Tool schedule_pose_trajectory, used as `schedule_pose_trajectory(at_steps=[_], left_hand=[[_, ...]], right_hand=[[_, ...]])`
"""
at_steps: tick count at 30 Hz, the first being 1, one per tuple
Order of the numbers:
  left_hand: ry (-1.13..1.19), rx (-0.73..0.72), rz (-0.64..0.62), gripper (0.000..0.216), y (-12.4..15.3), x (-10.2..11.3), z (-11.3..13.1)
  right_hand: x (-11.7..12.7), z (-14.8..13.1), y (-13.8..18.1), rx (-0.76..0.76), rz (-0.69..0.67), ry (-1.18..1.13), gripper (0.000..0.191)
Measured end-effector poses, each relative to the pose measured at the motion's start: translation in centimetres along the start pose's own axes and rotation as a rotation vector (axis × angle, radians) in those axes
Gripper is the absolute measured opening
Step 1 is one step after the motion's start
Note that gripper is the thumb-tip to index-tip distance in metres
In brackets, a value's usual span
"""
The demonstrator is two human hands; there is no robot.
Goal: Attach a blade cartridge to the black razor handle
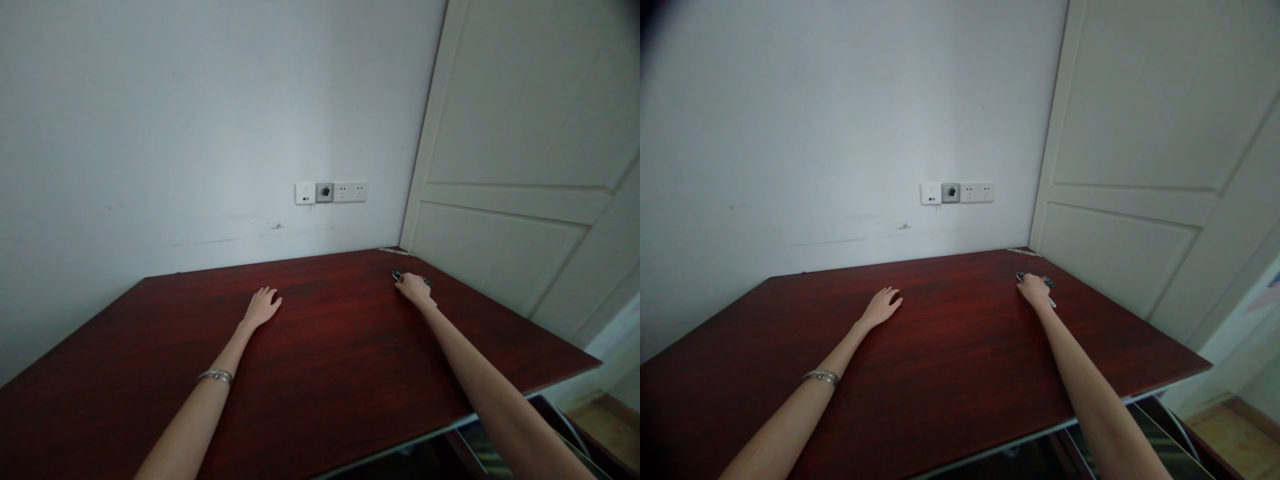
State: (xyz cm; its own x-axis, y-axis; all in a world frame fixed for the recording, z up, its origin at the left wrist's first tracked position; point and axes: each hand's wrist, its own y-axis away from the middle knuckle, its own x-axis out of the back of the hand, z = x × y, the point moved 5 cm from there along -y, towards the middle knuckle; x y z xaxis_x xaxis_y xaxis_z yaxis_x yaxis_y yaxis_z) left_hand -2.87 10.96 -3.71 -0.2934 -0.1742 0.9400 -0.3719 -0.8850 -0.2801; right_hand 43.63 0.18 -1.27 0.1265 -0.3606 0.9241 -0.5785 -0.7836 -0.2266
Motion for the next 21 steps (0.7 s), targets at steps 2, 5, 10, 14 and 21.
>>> schedule_pose_trajectory(at_steps=[2, 5, 10, 14, 21], left_hand=[[-0.007, -0.002, -0.005, 0.055, 0.0, 0.0, 0.0], [-0.014, -0.005, -0.009, 0.055, 0.1, 0.0, 0.1], [0.0, -0.001, -0.005, 0.053, 0.2, 0.3, 0.3], [0.014, -0.004, -0.003, 0.054, 0.3, 0.3, 0.3], [0.143, -0.019, 0.041, 0.039, 0.3, 1.9, 1.8]], right_hand=[[-0.1, 0.0, 0.0, -0.024, -0.015, 0.014, 0.026], [0.0, 0.0, 0.0, -0.04, -0.019, 0.015, 0.028], [0.3, -0.1, 0.4, -0.045, -0.007, 0.002, 0.028], [1.2, -1.8, 0.9, 0.011, 0.057, -0.048, 0.03], [3.8, -9.9, 2.7, 0.251, 0.218, -0.336, 0.035]])
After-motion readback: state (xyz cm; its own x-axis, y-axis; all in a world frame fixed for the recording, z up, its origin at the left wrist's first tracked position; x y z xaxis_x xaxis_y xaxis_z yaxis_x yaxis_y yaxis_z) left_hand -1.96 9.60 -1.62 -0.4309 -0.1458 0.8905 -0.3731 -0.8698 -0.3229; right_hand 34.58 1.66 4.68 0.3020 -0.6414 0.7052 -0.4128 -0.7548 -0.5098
